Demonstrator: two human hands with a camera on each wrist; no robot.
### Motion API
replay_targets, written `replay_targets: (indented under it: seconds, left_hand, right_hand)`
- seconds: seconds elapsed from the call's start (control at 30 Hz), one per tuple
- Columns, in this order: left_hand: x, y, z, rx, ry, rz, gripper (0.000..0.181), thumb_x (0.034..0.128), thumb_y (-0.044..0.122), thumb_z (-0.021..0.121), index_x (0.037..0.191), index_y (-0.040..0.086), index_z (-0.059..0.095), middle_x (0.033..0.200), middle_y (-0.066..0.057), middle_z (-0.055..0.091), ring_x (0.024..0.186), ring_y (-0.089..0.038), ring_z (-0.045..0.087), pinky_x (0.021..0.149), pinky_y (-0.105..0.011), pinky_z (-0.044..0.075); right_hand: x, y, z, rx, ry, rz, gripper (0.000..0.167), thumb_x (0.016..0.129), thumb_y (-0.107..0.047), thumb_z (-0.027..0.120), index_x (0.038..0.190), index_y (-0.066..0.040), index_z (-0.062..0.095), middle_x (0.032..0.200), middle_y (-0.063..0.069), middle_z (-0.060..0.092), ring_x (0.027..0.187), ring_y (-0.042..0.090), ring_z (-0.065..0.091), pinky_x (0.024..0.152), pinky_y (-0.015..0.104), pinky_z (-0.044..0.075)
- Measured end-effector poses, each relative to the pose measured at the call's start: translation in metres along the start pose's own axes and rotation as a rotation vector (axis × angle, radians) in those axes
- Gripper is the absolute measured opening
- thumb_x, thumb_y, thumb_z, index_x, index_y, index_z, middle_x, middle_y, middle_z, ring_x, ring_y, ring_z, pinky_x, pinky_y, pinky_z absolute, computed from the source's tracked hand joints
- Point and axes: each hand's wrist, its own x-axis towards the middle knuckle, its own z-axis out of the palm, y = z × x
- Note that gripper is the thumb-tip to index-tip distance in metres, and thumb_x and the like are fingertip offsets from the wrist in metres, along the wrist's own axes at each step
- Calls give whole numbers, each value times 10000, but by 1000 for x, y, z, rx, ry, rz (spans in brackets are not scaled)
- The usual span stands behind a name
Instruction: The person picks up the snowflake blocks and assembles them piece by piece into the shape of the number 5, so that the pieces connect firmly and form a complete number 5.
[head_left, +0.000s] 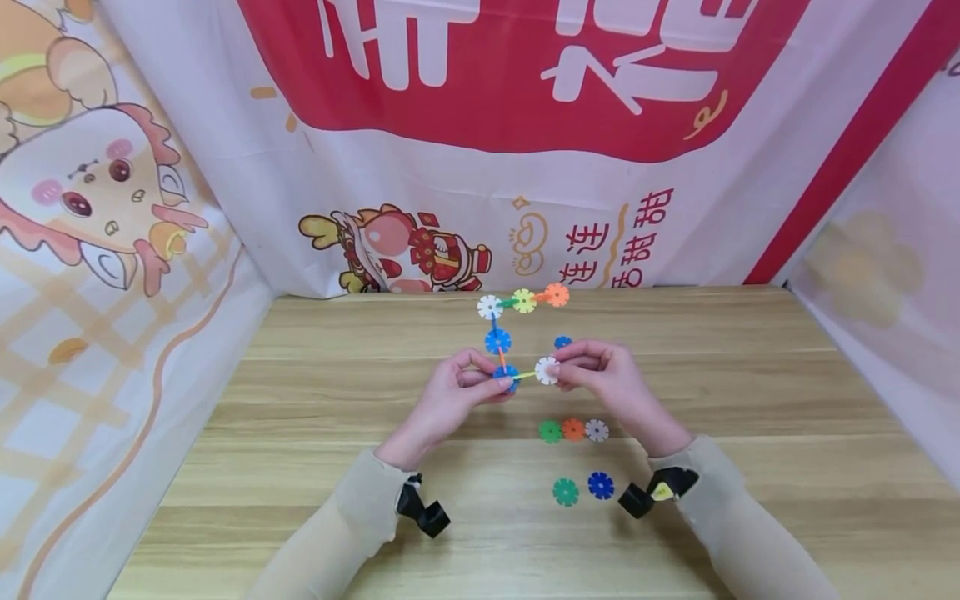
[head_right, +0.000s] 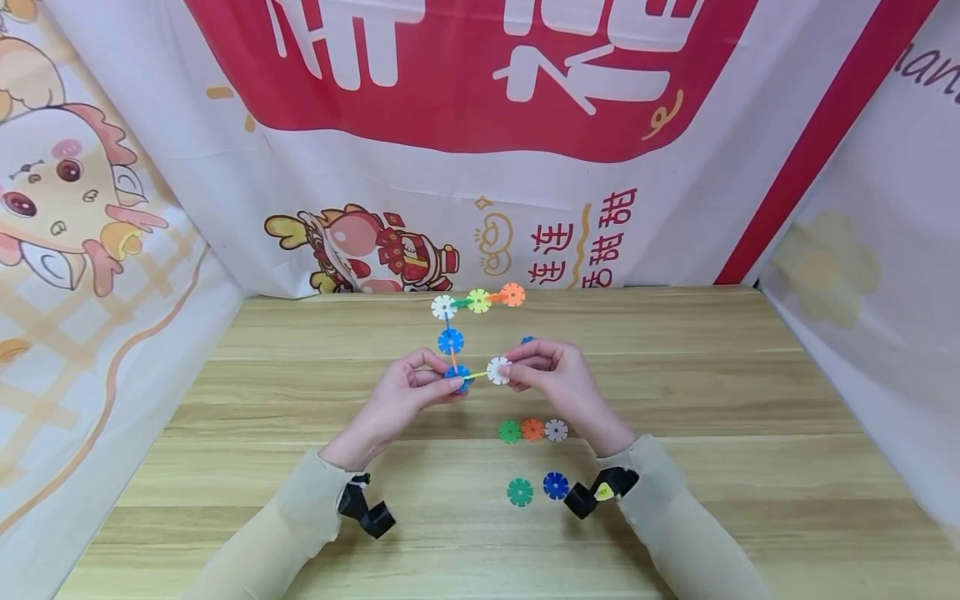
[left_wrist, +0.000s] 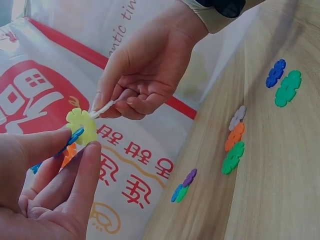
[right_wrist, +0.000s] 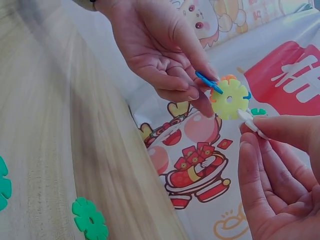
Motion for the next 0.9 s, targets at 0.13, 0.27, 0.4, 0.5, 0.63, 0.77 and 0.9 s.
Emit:
replay_targets:
  seconds: [0.13,0.27,0.4,0.5,0.63,0.77,0.9]
  left_hand:
    - [-1,2,2,6,-1,2,204,971,91,712,1089,1,572,1088,-184,735,992,-281,730,940,-380,552]
    - [0,0,6,-22,0,-3,237,952,131,744,1030,19,551,1097,-209,727,986,-291,731,950,-372,546]
    - [1,-3,8,-37,25,-21,271,923,142,779,994,37,540,1100,-215,724,980,-288,733,944,-364,549]
    - [1,-4,8,-43,28,-17,278,906,130,794,979,36,543,1079,-190,734,984,-290,732,930,-372,558]
    - [1,-5,8,-48,18,-8,276,897,119,801,968,35,548,1051,-155,746,988,-295,730,921,-379,563]
    - [0,-4,8,-46,16,-2,277,895,113,802,966,32,547,1042,-158,746,985,-298,731,916,-381,566]
    - [1,-4,9,-49,24,14,281,892,127,809,952,43,548,1038,-153,748,983,-293,732,922,-379,563]
  right_hand:
    - [0,-1,3,1,-7,10,272,923,-181,788,1106,3,705,1016,135,745,884,270,717,841,411,596]
    - [-2,-1,6,-6,-21,14,280,920,-202,794,1101,-5,712,1027,133,741,901,282,713,857,426,592]
    - [-3,-1,9,-6,-27,23,282,918,-208,796,1102,-9,714,1031,132,736,902,279,708,859,424,591]
    - [-2,0,10,2,-25,30,270,917,-193,797,1097,-8,717,1025,133,736,894,274,706,846,409,594]
    - [-2,1,12,17,-27,46,265,912,-183,799,1100,-15,718,1033,131,735,902,274,703,856,410,590]
    - [-3,2,15,38,-21,58,250,920,-175,790,1104,-22,717,1043,127,735,902,269,701,866,417,586]
    - [-4,3,17,118,-10,63,216,933,-130,768,1096,-3,707,1050,141,731,873,233,700,867,411,586]
